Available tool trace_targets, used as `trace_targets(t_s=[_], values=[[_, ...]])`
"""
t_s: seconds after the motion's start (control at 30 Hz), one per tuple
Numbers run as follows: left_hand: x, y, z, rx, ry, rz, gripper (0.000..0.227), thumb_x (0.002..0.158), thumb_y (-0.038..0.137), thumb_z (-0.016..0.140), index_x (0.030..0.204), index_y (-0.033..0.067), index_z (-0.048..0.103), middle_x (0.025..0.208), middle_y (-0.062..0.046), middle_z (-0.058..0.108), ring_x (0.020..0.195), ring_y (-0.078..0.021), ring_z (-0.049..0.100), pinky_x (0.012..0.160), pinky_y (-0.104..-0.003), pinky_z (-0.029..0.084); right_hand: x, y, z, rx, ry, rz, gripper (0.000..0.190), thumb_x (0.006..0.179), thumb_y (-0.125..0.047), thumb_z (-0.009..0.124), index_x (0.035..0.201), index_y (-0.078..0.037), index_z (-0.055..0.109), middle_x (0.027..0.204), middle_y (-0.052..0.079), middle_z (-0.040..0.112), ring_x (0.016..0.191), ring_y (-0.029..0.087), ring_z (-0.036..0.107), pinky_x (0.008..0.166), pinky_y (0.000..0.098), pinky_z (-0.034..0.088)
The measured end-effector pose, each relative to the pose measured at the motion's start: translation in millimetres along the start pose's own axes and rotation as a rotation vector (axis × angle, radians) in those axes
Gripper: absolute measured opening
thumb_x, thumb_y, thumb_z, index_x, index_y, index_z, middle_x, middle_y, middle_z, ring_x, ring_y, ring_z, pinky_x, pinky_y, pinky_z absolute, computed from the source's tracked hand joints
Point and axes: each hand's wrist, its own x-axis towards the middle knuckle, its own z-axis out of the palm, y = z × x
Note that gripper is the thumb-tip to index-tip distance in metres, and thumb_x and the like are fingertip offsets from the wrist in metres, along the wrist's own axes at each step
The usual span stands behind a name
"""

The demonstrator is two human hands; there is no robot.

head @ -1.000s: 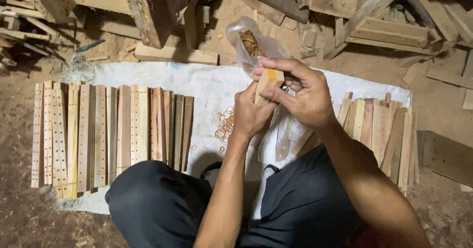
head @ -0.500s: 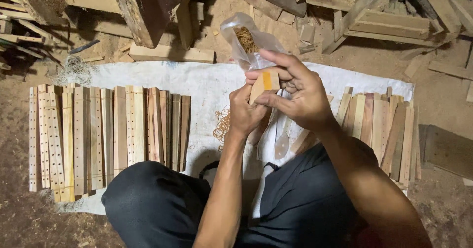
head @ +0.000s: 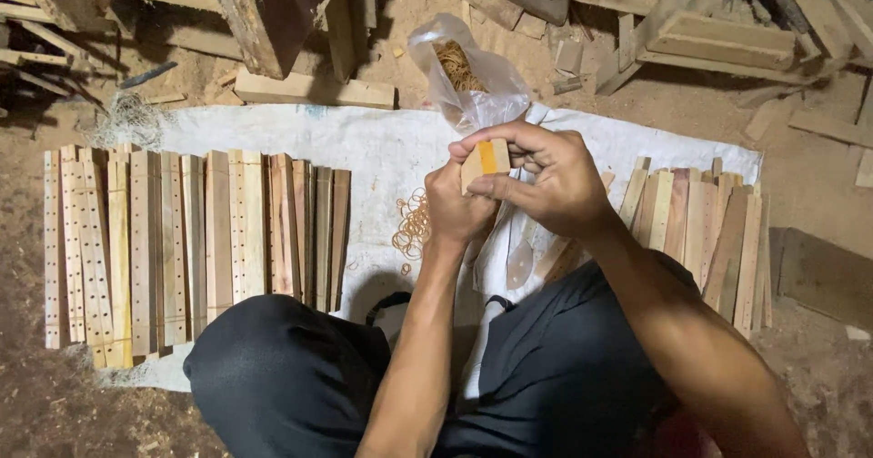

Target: Bundling wooden slats together using rubber bands

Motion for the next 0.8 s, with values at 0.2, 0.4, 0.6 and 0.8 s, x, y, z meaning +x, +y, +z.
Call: trace_targets(t_s=[0.2, 0.4, 0.6, 0.8], values=[[-1, -2, -1, -0.074, -0.005, -0.095, 0.012, 0.077, 0.005, 0.072, 0.070, 0.0027, 0.062, 0.056, -0.011, 0.062, 0.049, -0.0244, 0.058, 0.051, -0.038, 0.050, 1, 15, 9, 0.039, 0.012, 0.028, 0.032, 0.088, 0.000, 0.081, 0.118, 0.004, 0.069, 0.098, 0.020, 0.075, 0.086, 0.013, 0.064, 0.073, 0.0296, 0.060], [-21, -50, -5, -0.067, 0.034, -0.273, 0.022, 0.075, 0.003, 0.063, 0.056, 0.0082, 0.052, 0.045, -0.006, 0.051, 0.048, -0.0124, 0.046, 0.043, -0.033, 0.039, 8, 38, 28, 0.125, 0.014, 0.068, 0.031, 0.090, -0.002, 0.081, 0.117, 0.005, 0.066, 0.107, 0.019, 0.075, 0.100, 0.016, 0.067, 0.084, 0.0330, 0.062], [-31, -68, -36, -0.080, 0.026, -0.301, 0.005, 0.080, 0.003, 0.071, 0.084, 0.0029, 0.067, 0.065, -0.002, 0.057, 0.055, -0.0106, 0.042, 0.050, -0.026, 0.033, 31, 68, 20, 0.056, -0.384, 0.139, 0.058, 0.100, -0.023, 0.060, 0.145, 0.005, 0.037, 0.129, 0.032, 0.059, 0.097, 0.033, 0.073, 0.077, 0.0340, 0.068], [-52, -110, -49, 0.136, 0.097, -0.347, 0.010, 0.078, -0.006, 0.070, 0.080, 0.0035, 0.066, 0.067, -0.005, 0.059, 0.055, -0.0137, 0.048, 0.050, -0.027, 0.041, 43, 146, 20, -0.564, -0.302, 0.710, 0.036, 0.105, -0.036, 0.053, 0.131, -0.011, 0.059, 0.133, 0.013, 0.063, 0.090, 0.025, 0.069, 0.083, 0.0445, 0.058]])
